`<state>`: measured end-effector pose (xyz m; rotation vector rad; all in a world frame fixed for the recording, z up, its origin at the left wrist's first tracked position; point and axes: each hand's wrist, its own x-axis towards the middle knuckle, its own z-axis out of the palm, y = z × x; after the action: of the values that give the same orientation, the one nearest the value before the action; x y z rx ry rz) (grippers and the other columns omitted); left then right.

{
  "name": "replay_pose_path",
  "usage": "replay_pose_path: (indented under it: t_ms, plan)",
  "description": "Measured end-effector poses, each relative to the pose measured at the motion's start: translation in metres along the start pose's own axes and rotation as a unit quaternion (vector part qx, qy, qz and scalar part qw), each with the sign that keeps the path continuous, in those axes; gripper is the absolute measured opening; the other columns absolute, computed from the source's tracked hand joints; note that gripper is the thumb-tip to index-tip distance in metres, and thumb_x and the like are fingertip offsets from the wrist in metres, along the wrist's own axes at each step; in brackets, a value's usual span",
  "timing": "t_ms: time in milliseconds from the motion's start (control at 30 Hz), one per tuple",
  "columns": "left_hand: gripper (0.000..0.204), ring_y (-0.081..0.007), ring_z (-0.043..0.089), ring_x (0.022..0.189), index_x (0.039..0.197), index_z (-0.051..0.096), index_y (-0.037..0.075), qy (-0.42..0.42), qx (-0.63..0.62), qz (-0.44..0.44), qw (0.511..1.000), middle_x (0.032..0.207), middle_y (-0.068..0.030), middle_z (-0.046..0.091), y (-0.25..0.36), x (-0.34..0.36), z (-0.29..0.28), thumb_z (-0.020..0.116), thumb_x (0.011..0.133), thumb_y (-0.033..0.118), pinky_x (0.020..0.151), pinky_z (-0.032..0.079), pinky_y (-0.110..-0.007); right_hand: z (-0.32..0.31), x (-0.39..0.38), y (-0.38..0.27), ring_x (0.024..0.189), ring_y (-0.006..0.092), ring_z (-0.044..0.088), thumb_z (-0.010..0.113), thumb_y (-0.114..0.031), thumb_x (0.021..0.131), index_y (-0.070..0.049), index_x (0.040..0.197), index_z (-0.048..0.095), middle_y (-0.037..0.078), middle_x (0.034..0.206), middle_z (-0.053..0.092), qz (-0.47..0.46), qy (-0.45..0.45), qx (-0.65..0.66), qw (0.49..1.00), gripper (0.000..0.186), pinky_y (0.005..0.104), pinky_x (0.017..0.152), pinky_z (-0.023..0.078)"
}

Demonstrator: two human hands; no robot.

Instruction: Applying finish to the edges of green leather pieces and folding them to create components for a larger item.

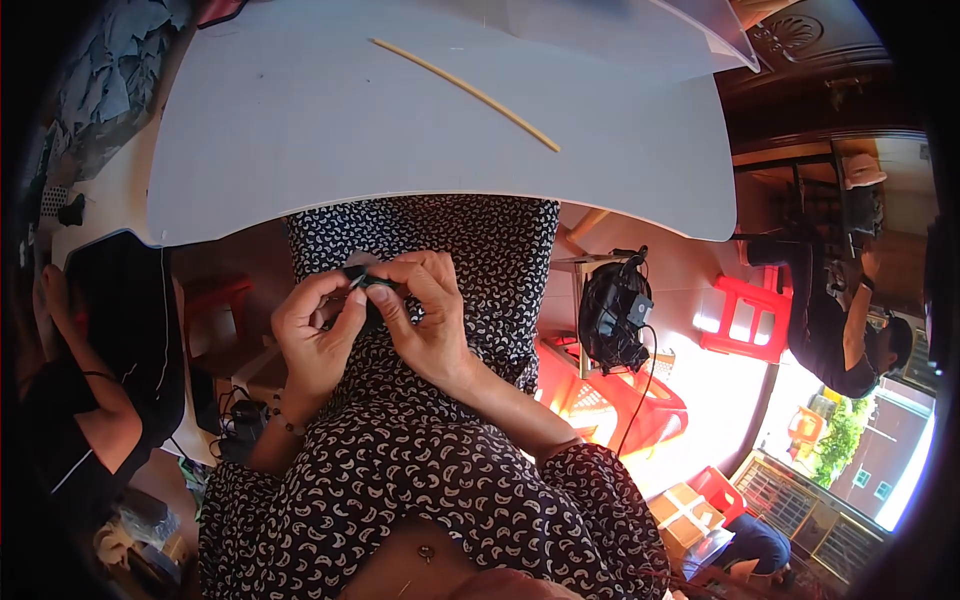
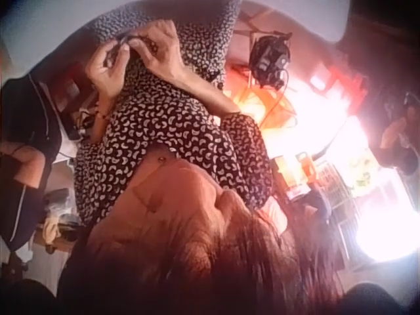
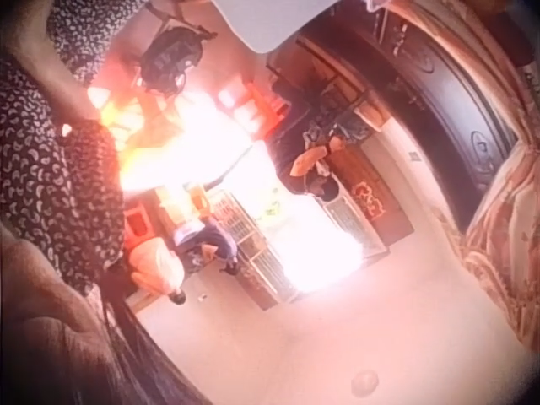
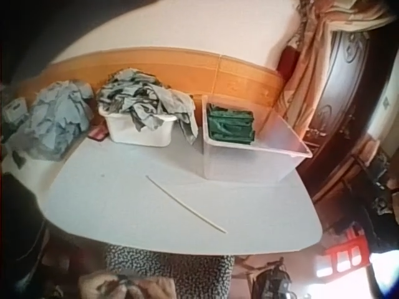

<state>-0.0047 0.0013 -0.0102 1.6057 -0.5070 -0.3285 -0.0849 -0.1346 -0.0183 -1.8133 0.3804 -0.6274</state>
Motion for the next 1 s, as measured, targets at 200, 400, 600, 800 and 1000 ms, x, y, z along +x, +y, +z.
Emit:
replay_pose_path:
  t_ms: [200, 400, 600, 800, 1000]
  plan:
    - [0.015, -0.0027, 0.056, 0.079, 0.106, 0.071, -0.005, 0.063, 0.125, 0.03, 0.99, 0.098, -0.0027, 0.07, 0.007, -0.01, -0.027, 0.071, 0.09, -0.004, 0.065, 0.044, -0.018, 0.016, 0.003, -0.014, 0.09, 0.0277, 0.059, 0.079, -0.001, 0.081, -0.002, 0.107, 0.07, 0.01, 0.1, 0.067, -0.078, -0.035, 0.001, 0.996, 0.027, 0.0385, 0.076, 0.048]
    - [0.01, -0.0017, 0.053, 0.075, 0.102, 0.071, -0.004, 0.086, 0.135, 0.024, 0.987, 0.092, 0.0, 0.067, 0.01, -0.014, -0.041, 0.066, 0.093, -0.002, 0.063, 0.04, -0.018, 0.026, 0.011, -0.017, 0.087, 0.0282, 0.059, 0.078, -0.002, 0.083, -0.003, 0.105, 0.07, 0.011, 0.1, 0.068, -0.099, -0.072, 0.024, 0.992, 0.024, 0.0379, 0.077, 0.049]
    - [0.004, -0.0001, 0.046, 0.071, 0.097, 0.068, -0.003, 0.089, 0.015, -0.068, 0.994, 0.083, 0.0046, 0.059, 0.005, -0.017, -0.037, 0.066, 0.094, -0.001, 0.061, 0.037, -0.018, 0.03, 0.015, -0.008, 0.085, 0.0181, 0.059, 0.06, -0.009, 0.101, 0.0, 0.101, 0.065, 0.007, 0.09, 0.064, 0.155, -0.149, 0.284, 0.935, 0.011, 0.0317, 0.078, 0.048]
    - [0.003, 0.0001, 0.046, 0.07, 0.096, 0.067, -0.002, 0.101, 0.049, -0.058, 0.992, 0.083, 0.0051, 0.058, -0.001, -0.012, -0.032, 0.066, 0.093, -0.003, 0.06, 0.038, -0.018, 0.035, 0.018, -0.001, 0.087, 0.0228, 0.057, 0.064, -0.01, 0.098, -0.001, 0.102, 0.063, 0.008, 0.094, 0.062, 0.104, -0.121, 0.18, 0.97, 0.01, 0.0345, 0.079, 0.047]
    - [0.003, -0.0012, 0.05, 0.074, 0.096, 0.065, -0.004, 0.068, 0.139, 0.015, 0.988, 0.089, 0.0032, 0.059, 0.011, -0.005, -0.03, 0.066, 0.093, -0.003, 0.062, 0.04, -0.018, 0.025, 0.032, -0.012, 0.085, 0.0255, 0.058, 0.074, -0.006, 0.088, -0.005, 0.103, 0.063, 0.006, 0.095, 0.065, -0.18, -0.048, -0.033, 0.982, 0.018, 0.0388, 0.077, 0.047]
